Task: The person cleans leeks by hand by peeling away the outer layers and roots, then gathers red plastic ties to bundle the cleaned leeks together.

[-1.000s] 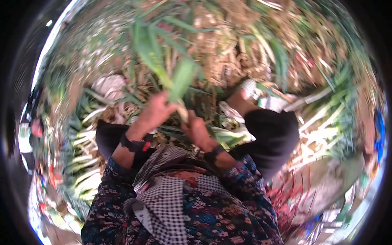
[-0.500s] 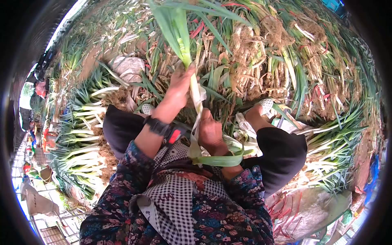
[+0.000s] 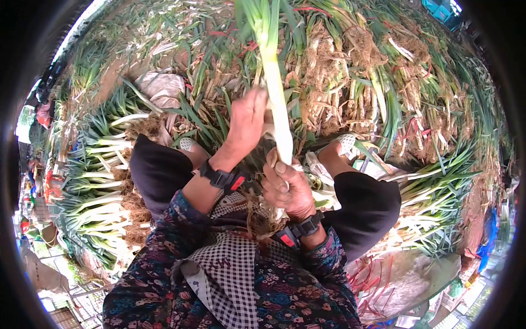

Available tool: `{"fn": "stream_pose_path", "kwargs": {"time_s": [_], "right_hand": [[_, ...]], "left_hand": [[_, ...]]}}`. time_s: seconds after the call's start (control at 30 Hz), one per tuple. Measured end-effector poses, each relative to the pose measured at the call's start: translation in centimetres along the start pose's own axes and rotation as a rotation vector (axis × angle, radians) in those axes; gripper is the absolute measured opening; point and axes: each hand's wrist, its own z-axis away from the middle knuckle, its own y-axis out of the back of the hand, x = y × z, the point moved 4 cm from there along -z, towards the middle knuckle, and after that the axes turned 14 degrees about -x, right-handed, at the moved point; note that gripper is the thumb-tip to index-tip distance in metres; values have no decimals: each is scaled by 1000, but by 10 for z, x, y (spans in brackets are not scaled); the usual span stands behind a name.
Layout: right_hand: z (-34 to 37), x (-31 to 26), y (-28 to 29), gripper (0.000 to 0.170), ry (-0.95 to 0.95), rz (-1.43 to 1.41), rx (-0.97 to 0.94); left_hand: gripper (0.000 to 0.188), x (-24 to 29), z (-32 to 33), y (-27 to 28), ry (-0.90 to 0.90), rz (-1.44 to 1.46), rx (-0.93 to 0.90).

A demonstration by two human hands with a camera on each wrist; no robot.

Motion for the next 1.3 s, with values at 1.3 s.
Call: {"fn": "stream_pose_path", "kwargs": {"time_s": [1.3], "right_hand": [[35,7,-9,28,-446,2381,84]], "left_hand": [[62,-139,-37,141,321,1200,216]]}}
